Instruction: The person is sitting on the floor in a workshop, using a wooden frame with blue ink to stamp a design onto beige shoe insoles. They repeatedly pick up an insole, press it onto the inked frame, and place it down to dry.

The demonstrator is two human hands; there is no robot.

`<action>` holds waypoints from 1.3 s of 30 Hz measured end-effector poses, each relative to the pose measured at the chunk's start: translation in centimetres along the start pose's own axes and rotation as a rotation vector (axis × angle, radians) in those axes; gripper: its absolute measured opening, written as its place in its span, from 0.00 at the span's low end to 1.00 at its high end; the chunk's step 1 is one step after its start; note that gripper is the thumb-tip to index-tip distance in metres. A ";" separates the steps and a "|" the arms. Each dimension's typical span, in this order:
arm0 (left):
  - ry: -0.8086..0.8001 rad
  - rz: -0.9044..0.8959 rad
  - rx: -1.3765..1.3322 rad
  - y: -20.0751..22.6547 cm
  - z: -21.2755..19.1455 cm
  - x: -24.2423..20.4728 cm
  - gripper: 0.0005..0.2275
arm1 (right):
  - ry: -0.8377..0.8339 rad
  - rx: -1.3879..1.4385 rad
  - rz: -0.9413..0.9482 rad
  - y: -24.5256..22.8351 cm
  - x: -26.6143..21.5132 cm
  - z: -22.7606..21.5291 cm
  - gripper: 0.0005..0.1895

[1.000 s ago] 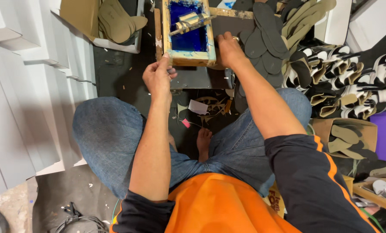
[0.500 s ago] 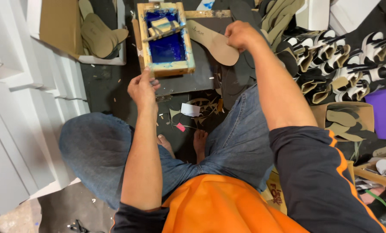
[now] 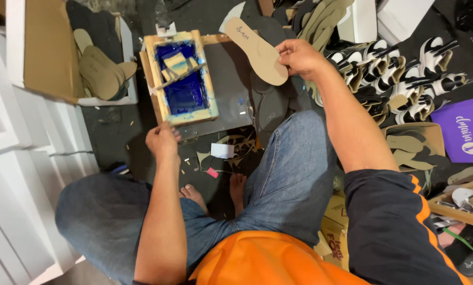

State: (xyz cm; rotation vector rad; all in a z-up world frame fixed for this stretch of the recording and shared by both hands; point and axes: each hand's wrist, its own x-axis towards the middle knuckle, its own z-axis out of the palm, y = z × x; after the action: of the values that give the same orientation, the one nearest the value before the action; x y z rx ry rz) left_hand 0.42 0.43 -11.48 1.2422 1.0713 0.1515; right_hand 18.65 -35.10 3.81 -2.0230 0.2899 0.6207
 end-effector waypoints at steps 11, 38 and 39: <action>-0.029 -0.084 0.119 2.7 -0.4 -2.3 0.12 | 0.490 0.356 -0.163 -1.2 10.0 -10.5 0.27; -0.024 -0.073 0.077 2.3 -0.5 -1.9 0.12 | 0.274 -0.649 -0.126 7.1 5.5 -3.1 0.27; -0.024 -0.073 0.080 2.4 -0.5 -2.1 0.11 | 0.290 -0.644 -0.132 7.0 5.2 -3.1 0.26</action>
State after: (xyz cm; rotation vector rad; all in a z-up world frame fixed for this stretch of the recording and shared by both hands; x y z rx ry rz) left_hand 0.01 0.45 -8.27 1.2718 1.1091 0.0380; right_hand 20.86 -41.04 -2.89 -2.7341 0.1292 0.3572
